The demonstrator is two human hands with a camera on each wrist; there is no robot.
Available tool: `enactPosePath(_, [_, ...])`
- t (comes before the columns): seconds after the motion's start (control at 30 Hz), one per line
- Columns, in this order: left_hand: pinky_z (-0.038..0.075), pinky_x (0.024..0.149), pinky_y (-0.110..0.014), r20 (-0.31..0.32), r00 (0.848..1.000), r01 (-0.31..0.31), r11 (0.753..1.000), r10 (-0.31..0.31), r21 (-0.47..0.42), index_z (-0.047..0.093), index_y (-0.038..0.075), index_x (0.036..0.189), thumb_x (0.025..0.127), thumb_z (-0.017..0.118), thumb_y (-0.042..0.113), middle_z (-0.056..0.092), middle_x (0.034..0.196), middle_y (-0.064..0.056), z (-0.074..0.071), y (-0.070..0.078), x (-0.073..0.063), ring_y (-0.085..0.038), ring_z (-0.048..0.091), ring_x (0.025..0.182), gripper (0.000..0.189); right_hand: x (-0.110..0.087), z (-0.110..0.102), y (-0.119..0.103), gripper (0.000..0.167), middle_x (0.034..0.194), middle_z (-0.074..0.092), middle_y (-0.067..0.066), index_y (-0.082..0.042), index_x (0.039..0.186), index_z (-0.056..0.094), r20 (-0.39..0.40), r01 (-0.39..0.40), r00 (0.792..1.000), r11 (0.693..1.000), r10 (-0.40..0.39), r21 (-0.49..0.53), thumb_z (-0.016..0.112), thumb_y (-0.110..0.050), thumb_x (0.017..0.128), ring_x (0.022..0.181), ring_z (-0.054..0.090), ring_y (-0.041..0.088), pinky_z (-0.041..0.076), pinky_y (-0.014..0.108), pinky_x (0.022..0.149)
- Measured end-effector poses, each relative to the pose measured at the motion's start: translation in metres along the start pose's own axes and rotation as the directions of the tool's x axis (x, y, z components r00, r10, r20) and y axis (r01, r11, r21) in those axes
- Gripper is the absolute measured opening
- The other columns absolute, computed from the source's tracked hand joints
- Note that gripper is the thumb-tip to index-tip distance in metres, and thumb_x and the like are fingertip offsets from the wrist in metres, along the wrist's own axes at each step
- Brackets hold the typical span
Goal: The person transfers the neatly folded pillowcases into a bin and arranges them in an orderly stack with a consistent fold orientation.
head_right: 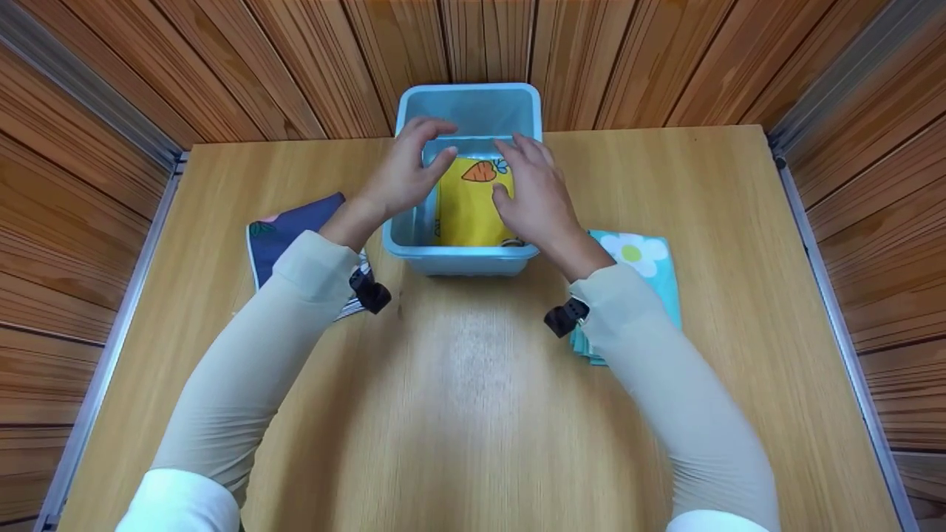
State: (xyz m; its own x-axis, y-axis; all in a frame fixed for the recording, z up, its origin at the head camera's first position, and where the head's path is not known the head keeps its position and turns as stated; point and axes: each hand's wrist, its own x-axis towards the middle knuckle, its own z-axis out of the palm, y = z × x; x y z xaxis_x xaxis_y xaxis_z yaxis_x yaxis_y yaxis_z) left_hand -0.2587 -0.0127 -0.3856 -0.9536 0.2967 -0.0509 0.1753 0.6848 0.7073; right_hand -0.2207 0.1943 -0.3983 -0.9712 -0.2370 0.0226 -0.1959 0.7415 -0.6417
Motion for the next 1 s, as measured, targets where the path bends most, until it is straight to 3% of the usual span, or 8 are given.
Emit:
enactPosePath(0.2, [0.032, 0.118, -0.031, 0.041, 0.999, -0.038, 0.995, 0.035, 0.087, 0.046, 0.024, 0.153, 0.104, 0.053, 0.042, 0.037, 0.159, 0.004, 0.002, -0.001, -0.006, -0.013, 0.038, 0.144, 0.052, -0.011, -0.004, 0.004, 0.066, 0.169, 0.019, 0.01, -0.014, 0.16, 0.033, 0.023, 0.019, 1.0, 0.997, -0.017, -0.069, 0.061, -0.026, 0.101, 0.153, 0.016, 0.035, 0.032, 0.063, 0.113])
enactPosePath(0.43, [0.028, 0.12, -0.035, 0.054, 0.994, -0.099, 0.98, 0.091, 0.174, 0.038, 0.021, 0.157, 0.104, 0.051, 0.047, 0.033, 0.162, 0.001, 0.006, -0.001, -0.018, -0.015, 0.037, 0.146, 0.061, -0.023, -0.008, 0.008, 0.071, 0.168, 0.017, 0.017, -0.011, 0.161, 0.031, 0.057, 0.056, 0.997, 0.992, -0.05, -0.113, 0.062, -0.033, 0.101, 0.153, 0.012, 0.038, 0.024, 0.07, 0.114])
enactPosePath(0.8, [0.012, 0.125, -0.046, 0.058, 0.99, -0.14, 0.945, 0.128, 0.297, 0.026, 0.017, 0.162, 0.104, 0.047, 0.052, 0.012, 0.171, -0.005, 0.022, 0.012, -0.036, -0.022, 0.01, 0.157, 0.071, -0.037, -0.017, 0.014, 0.074, 0.168, 0.011, 0.022, -0.009, 0.161, 0.028, 0.103, 0.084, 0.992, 0.992, -0.074, -0.098, 0.061, -0.038, 0.101, 0.154, 0.003, 0.043, 0.006, 0.074, 0.116])
enactPosePath(1.0, [0.01, 0.125, -0.05, 0.089, 0.986, -0.164, 0.935, 0.143, 0.316, 0.022, 0.013, 0.163, 0.105, 0.044, 0.052, 0.009, 0.171, -0.01, 0.035, 0.021, -0.045, -0.027, 0.005, 0.157, 0.074, -0.046, -0.021, 0.023, 0.076, 0.169, 0.003, 0.023, -0.009, 0.162, 0.026, 0.136, 0.11, 0.986, 0.991, -0.098, -0.08, 0.061, -0.038, 0.101, 0.154, -0.004, 0.042, -0.001, 0.073, 0.116])
